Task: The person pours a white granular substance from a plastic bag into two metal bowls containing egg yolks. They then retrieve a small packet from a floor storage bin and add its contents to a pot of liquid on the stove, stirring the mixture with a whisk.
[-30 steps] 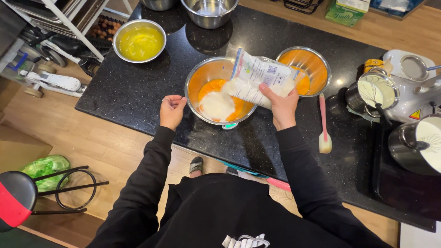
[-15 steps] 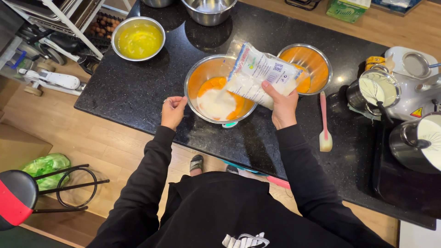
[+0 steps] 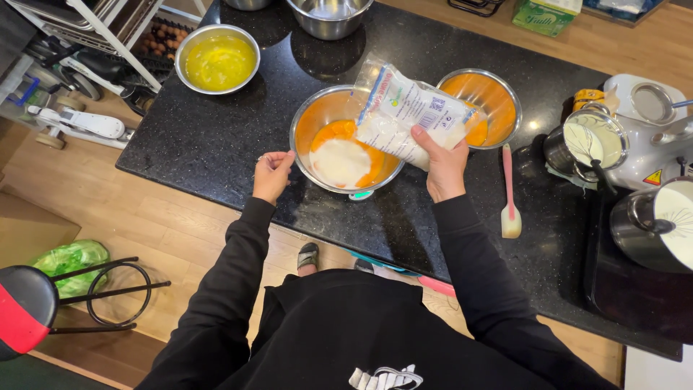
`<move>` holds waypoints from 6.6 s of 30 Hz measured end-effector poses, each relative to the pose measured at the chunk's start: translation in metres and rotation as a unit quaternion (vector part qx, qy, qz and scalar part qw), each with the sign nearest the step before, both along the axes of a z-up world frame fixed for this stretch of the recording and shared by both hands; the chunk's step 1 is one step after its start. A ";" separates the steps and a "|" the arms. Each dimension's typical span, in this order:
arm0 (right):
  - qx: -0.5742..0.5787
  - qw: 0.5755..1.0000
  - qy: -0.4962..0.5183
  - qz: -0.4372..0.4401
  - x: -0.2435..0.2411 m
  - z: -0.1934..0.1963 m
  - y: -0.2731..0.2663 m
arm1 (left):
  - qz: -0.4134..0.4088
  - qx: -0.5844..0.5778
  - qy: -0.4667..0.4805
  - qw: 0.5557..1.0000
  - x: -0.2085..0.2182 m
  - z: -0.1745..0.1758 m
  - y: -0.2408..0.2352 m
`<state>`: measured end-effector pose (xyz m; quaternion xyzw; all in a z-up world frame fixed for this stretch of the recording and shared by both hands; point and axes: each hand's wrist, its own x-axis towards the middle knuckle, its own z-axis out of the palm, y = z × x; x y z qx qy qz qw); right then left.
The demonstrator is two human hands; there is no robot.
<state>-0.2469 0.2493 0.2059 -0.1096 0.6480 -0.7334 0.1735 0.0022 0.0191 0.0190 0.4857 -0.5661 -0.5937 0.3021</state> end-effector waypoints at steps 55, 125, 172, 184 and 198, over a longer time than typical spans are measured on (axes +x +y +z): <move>-0.309 0.880 -0.357 -0.047 -0.065 0.008 -0.038 | -0.027 0.202 0.103 0.974 -0.178 -0.014 -0.066; -0.166 0.959 -0.229 -0.005 -0.026 0.013 0.053 | -0.423 -0.296 -0.389 0.763 -0.073 0.032 0.198; 0.024 0.986 0.167 0.007 -0.034 -0.049 0.011 | 0.062 -0.157 0.128 0.977 0.023 0.061 0.099; 0.018 0.987 0.157 0.014 -0.021 -0.039 0.002 | 0.065 -0.142 0.137 0.978 0.006 0.062 0.085; -0.009 0.997 0.078 -0.022 -0.018 -0.038 -0.001 | 0.060 -0.116 0.136 0.982 0.006 0.044 0.076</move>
